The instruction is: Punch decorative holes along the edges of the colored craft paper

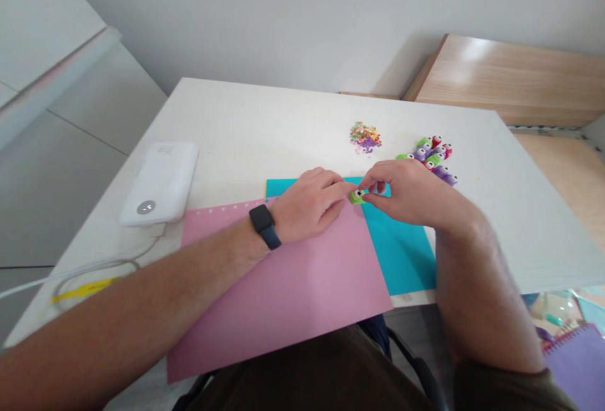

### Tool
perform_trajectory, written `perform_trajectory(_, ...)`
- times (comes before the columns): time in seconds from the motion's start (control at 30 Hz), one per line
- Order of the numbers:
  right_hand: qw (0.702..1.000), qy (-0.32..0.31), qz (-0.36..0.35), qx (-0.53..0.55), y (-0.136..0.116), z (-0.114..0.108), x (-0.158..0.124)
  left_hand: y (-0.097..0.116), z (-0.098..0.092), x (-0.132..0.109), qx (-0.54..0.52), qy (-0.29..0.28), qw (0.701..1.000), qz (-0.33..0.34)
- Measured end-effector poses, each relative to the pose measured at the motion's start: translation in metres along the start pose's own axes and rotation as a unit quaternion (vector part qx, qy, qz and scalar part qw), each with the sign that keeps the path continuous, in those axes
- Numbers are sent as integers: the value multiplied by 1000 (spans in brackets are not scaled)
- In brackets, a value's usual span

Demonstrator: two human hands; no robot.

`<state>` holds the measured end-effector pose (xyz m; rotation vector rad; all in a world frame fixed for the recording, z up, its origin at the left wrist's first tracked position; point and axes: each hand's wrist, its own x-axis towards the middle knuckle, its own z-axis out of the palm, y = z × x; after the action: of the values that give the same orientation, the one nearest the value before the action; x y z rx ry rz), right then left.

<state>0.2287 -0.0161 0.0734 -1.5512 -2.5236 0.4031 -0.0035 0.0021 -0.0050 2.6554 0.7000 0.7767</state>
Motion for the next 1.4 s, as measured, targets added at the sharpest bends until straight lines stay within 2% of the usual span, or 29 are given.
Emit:
perform_trajectory(0.53,996,-31,-60,-52,-9,-1,-1,-1,1,-1,10,1,1000,14)
perform_trajectory(1.4,998,-40,-38,-15,-9,1,-2,2,1,3,31,-19,999,13)
